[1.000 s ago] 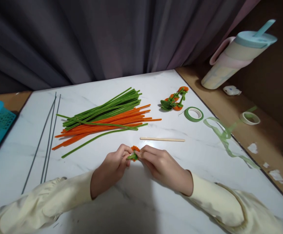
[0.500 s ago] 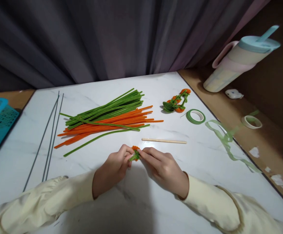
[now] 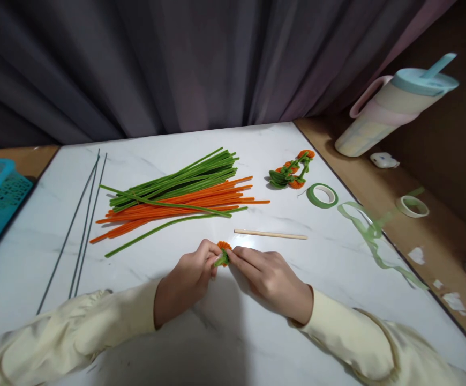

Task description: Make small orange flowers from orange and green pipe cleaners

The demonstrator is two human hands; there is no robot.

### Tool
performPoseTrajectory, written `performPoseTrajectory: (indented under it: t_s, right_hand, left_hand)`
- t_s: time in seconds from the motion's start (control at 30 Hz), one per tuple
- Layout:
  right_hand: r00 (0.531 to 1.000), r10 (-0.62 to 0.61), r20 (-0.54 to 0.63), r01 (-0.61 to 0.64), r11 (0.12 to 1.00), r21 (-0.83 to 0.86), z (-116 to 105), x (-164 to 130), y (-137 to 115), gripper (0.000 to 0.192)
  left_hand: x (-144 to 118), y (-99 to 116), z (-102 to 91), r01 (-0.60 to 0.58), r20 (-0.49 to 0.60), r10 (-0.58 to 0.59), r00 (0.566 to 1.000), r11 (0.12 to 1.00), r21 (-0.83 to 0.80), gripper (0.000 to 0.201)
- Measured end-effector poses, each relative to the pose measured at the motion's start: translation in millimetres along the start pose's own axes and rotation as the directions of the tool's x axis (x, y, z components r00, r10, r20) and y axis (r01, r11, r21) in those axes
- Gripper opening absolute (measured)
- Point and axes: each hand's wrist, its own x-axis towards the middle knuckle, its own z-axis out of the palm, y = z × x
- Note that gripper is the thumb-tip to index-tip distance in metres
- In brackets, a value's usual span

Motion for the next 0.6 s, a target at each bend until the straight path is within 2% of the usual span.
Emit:
performPoseTrajectory:
  t_s: [0.3, 0.6]
  right_hand:
    - [0.998, -0.055, 0.006, 0.055, 0.998, -0.016, 0.3, 1.7, 3.2, 0.031]
    - [1.0, -0.018, 0.023, 0.018, 1.0, 0.01, 1.1, -0.1, 5.4, 0.028]
  left_hand:
    - [-1.4, 0.3, 0.9, 0.009, -0.009, -0.009, 1.0, 1.0, 0.027, 0.02]
    - [-1.8, 2.7, -2.7, -0.009, 0.024, 0.009, 1.0, 1.0, 0.014, 0.023]
